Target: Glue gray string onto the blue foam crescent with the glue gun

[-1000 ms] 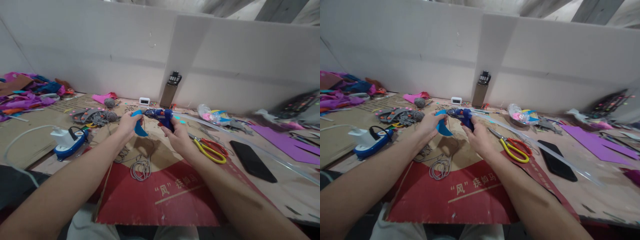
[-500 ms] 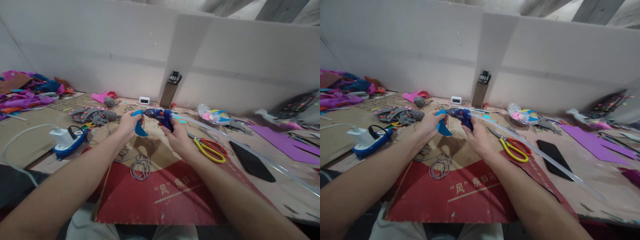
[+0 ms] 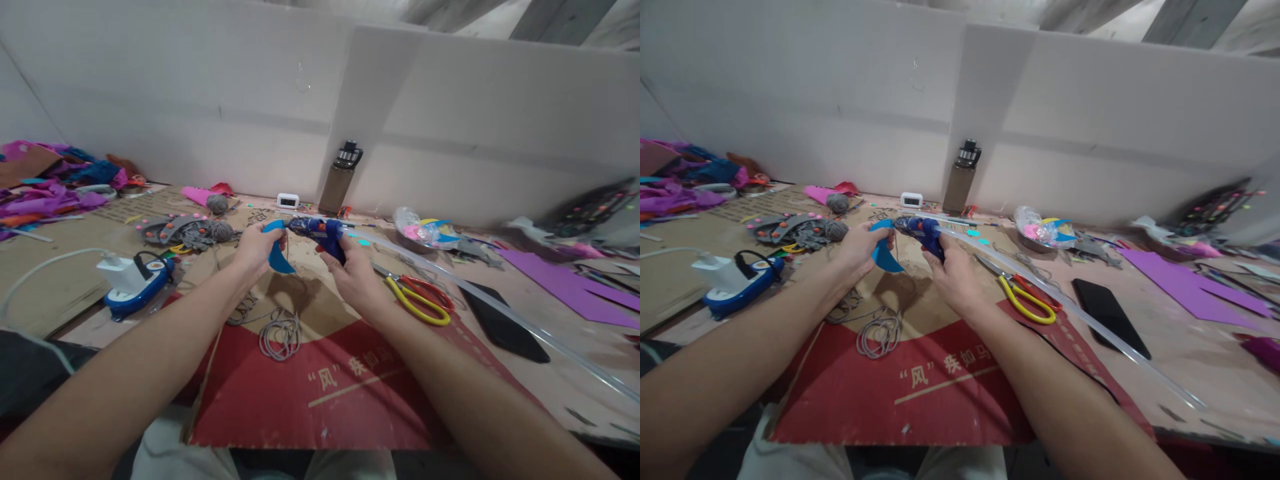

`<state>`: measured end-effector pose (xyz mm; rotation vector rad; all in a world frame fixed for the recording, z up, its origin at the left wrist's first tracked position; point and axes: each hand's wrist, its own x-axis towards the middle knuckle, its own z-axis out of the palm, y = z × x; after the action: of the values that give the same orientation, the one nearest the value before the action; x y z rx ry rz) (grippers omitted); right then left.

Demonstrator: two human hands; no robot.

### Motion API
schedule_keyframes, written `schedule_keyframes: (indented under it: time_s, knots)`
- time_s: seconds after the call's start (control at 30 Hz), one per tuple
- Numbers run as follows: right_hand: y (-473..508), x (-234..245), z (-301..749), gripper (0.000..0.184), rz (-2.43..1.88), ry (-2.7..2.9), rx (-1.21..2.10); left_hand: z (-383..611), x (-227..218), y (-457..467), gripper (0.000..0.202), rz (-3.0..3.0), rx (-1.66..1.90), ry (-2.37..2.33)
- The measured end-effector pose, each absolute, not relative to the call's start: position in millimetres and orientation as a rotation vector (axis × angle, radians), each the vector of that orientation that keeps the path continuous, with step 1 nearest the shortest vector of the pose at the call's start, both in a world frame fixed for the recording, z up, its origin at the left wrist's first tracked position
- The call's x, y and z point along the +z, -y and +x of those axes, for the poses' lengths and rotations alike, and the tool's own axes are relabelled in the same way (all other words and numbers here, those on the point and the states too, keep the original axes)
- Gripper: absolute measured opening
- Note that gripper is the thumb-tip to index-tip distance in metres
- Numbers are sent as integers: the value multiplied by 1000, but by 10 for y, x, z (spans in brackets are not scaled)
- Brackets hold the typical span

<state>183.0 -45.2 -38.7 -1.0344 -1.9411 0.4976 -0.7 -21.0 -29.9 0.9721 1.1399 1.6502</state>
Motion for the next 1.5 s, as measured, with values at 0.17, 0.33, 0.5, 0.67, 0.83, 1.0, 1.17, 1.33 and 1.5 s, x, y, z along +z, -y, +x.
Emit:
schedule_keyframes:
  time_s: [0.17,0.33,0.5,0.67,0.83,1.0,1.17,1.33,1.5]
  knots:
    - [462,-388,1823,28,-1021,1941,470,-25,-298,197,13,985,1660,-1140]
    - [446,-403,1834,28,-1019,1937,472,3,-306,211,13,981,1637,-1157]
    - [426,-423,1836,29,-998,1915,463,35,-283,242,12,953,1622,-1165]
    - [419,-442,1835,29,-969,1911,467,37,-276,240,12,940,1623,-1148]
    - [425,-441,1831,27,-968,1912,443,20,-306,218,10,986,1627,-1148]
    - [428,-440,1832,26,-981,1916,411,18,-322,211,9,979,1625,-1130]
    - [437,-424,1829,25,-986,1933,400,2,-298,212,9,967,1634,-1151]
    - [443,-417,1821,27,-977,1944,394,-13,-275,207,9,981,1631,-1172]
    - [437,-428,1825,27,-990,1929,383,3,-287,203,9,971,1636,-1150]
